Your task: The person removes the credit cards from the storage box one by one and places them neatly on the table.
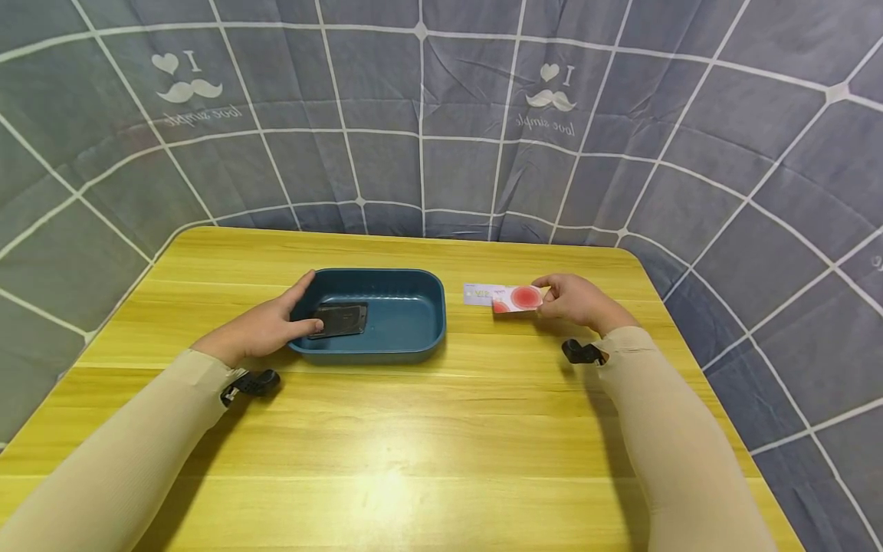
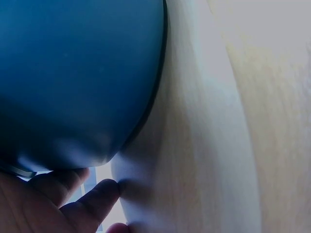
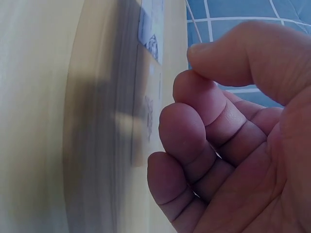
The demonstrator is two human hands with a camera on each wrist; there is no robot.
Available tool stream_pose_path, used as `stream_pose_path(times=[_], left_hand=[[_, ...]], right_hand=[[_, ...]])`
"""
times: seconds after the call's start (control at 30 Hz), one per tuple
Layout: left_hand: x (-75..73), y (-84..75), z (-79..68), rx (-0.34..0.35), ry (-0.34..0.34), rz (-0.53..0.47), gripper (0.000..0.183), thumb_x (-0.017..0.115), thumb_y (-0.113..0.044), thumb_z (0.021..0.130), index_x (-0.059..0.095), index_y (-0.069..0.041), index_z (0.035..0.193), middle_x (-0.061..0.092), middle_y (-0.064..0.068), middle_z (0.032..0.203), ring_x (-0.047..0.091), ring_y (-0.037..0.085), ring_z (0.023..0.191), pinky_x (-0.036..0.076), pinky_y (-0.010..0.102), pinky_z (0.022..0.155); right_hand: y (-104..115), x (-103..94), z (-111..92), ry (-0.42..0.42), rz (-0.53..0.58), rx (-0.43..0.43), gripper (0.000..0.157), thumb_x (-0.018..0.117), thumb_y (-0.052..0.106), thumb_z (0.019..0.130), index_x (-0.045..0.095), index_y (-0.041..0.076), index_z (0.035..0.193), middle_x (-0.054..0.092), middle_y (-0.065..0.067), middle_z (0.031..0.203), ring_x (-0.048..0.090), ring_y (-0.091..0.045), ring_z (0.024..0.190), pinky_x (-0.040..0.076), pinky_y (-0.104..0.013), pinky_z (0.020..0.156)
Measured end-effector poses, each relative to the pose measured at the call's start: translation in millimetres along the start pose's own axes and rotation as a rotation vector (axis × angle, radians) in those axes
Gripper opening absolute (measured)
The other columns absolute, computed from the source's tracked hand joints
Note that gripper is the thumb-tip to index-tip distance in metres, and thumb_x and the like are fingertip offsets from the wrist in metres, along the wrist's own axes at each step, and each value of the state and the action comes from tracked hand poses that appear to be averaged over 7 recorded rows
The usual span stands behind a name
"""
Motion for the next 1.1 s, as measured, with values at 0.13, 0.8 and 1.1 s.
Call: stream_pose_path(times=[0.13, 0.8, 1.1], left_hand=[[0.0, 0.3, 0.2, 0.008, -0.002, -0.005, 0.101, 0.059, -0.056, 0.104, -0.017, -0.036, 0.167, -0.002, 0.014, 0.179, 0.022, 0.051, 0.158, 0.026, 0.071, 0.123], [0.9, 1.5, 1.8, 0.012, -0.006, -0.002, 0.101, 0.059, -0.055, 0.104, -0.017, -0.035, 0.168, -0.002, 0.014, 0.179, 0.021, 0.051, 0.159, 0.025, 0.071, 0.124], [0.3, 0.9, 1.1, 0.020, -0.014, 0.010, 0.101, 0.060, -0.051, 0.105, -0.017, -0.032, 0.168, -0.001, 0.016, 0.178, 0.022, 0.051, 0.159, 0.025, 0.069, 0.125]], right_hand=[[-3, 0.5, -1, 0.002, -0.015, 0.020, 0.061, 0.072, 0.016, 0.093, 0.054, 0.000, 0.149, 0.060, -0.007, 0.089, 0.051, -0.019, 0.076, 0.043, -0.028, 0.065], [-23, 0.6, -5, 0.002, -0.003, 0.047, 0.062, 0.075, 0.018, 0.093, 0.054, -0.003, 0.148, 0.069, -0.014, 0.106, 0.055, -0.020, 0.084, 0.046, -0.024, 0.066], [-32, 0.8, -6, 0.010, 0.007, 0.095, 0.065, 0.075, 0.017, 0.091, 0.053, -0.001, 0.149, 0.062, -0.007, 0.094, 0.053, -0.020, 0.082, 0.045, -0.026, 0.066]])
Point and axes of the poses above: each hand's wrist, its own z-axis towards the middle knuckle, its own x-axis out of the palm, y = z × x, the point moved 1 cm from there along z, towards the middle knuckle
